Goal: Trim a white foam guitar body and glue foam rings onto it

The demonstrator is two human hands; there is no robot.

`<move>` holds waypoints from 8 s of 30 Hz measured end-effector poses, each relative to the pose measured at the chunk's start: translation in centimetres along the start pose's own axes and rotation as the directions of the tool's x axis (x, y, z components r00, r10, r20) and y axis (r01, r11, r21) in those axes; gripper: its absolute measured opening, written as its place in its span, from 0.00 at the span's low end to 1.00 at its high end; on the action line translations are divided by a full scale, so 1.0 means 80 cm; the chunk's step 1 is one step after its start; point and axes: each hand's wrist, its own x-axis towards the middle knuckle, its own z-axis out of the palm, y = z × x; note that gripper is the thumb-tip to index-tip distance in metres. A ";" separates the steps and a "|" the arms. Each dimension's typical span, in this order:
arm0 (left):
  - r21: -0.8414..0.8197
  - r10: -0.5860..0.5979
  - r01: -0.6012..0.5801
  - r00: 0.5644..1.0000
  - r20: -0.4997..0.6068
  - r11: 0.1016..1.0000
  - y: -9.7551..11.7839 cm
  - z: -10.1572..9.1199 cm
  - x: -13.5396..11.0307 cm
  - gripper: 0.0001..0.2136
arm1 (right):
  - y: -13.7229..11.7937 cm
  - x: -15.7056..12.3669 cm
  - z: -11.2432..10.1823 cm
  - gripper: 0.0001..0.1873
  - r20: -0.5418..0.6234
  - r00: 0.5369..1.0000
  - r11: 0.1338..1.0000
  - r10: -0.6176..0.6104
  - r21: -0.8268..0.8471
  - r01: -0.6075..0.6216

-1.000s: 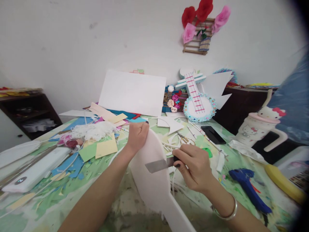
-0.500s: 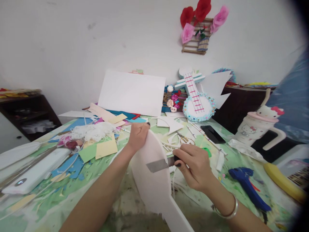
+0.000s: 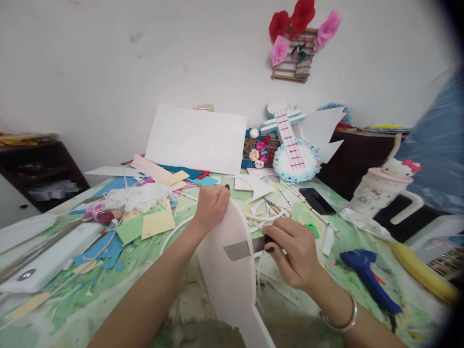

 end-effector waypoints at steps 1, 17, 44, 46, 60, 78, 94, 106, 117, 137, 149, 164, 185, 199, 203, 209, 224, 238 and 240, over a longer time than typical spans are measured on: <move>0.011 0.018 -0.018 1.000 0.002 1.000 0.001 0.000 0.000 0.16 | 0.000 0.001 0.000 0.16 0.005 1.000 1.000 0.002 0.000 -0.002; 0.115 0.197 -0.198 0.980 0.014 0.974 0.019 0.002 -0.001 0.17 | -0.006 0.014 -0.010 0.19 0.078 0.997 1.000 0.027 -0.010 -0.026; -0.147 -0.479 0.466 0.875 -0.073 0.873 0.015 0.003 -0.029 0.21 | -0.028 0.014 -0.023 0.20 0.060 0.998 0.999 -0.013 -0.041 0.016; -0.174 -0.414 0.397 0.908 -0.068 0.901 0.024 -0.001 -0.030 0.20 | -0.042 0.008 -0.031 0.19 0.067 0.997 0.998 -0.029 -0.051 0.033; -0.306 -0.303 0.320 0.947 0.103 0.897 0.053 -0.025 -0.058 0.20 | -0.089 -0.040 -0.060 0.23 0.154 0.988 0.989 -0.004 -0.146 0.027; -0.040 -0.192 0.191 0.981 -0.003 0.981 0.055 -0.015 -0.062 0.18 | -0.075 -0.041 -0.054 0.19 0.171 0.984 0.997 0.040 -0.076 -0.027; -0.052 -0.041 0.042 0.999 0.025 0.998 0.064 -0.019 -0.048 0.20 | -0.076 -0.025 -0.061 0.21 0.194 0.981 0.999 0.025 -0.052 -0.015; -0.213 -0.177 0.190 0.981 0.082 0.958 0.055 -0.027 -0.049 0.19 | -0.058 -0.040 -0.054 0.21 0.169 0.984 0.997 0.052 -0.058 -0.043; -0.114 -0.061 0.065 0.997 0.037 0.991 0.058 -0.025 -0.043 0.19 | -0.058 -0.042 -0.056 0.21 0.168 0.984 0.996 0.063 -0.070 -0.051; 0.108 0.293 -0.310 0.945 0.145 0.945 0.079 -0.017 -0.043 0.18 | -0.059 -0.032 -0.056 0.21 0.256 0.958 0.992 0.128 -0.040 -0.122; -0.043 0.223 -0.219 0.952 0.211 0.975 0.084 -0.018 -0.054 0.19 | -0.059 -0.039 -0.054 0.21 0.207 0.976 0.998 0.065 -0.006 -0.065; -0.164 -0.348 0.355 0.935 0.069 0.920 0.062 -0.008 -0.059 0.20 | -0.069 -0.042 -0.058 0.23 0.185 0.982 0.997 0.033 -0.077 -0.019; 0.015 -0.194 0.194 0.981 -0.015 0.981 0.057 -0.017 -0.056 0.19 | -0.061 -0.050 -0.055 0.22 0.172 0.984 0.998 0.049 -0.036 -0.044; 0.107 -0.106 0.106 0.994 0.002 0.989 0.061 -0.009 -0.057 0.21 | -0.063 -0.047 -0.057 0.22 0.196 0.976 0.995 0.095 -0.048 -0.087; 0.092 -0.100 0.098 0.995 0.017 0.991 0.065 -0.007 -0.058 0.21 | -0.065 -0.042 -0.058 0.23 0.205 0.973 0.995 0.103 -0.019 -0.101; 0.109 -0.045 0.040 0.998 0.047 0.993 0.070 -0.008 -0.060 0.21 | -0.068 -0.038 -0.059 0.22 0.240 0.967 0.995 0.089 0.027 -0.098; -0.100 -0.131 0.142 0.985 0.111 0.985 0.067 -0.013 -0.059 0.21 | -0.063 -0.047 -0.058 0.23 0.252 0.962 0.993 0.102 0.039 -0.115; 0.078 0.119 -0.128 0.986 0.114 0.989 0.077 -0.011 -0.057 0.20 | -0.062 -0.040 -0.056 0.22 0.300 0.944 0.987 0.138 0.032 -0.154; 0.083 0.154 -0.164 0.981 0.121 0.983 0.077 -0.010 -0.057 0.20 | -0.062 -0.038 -0.055 0.22 0.303 0.942 0.986 0.144 0.039 -0.163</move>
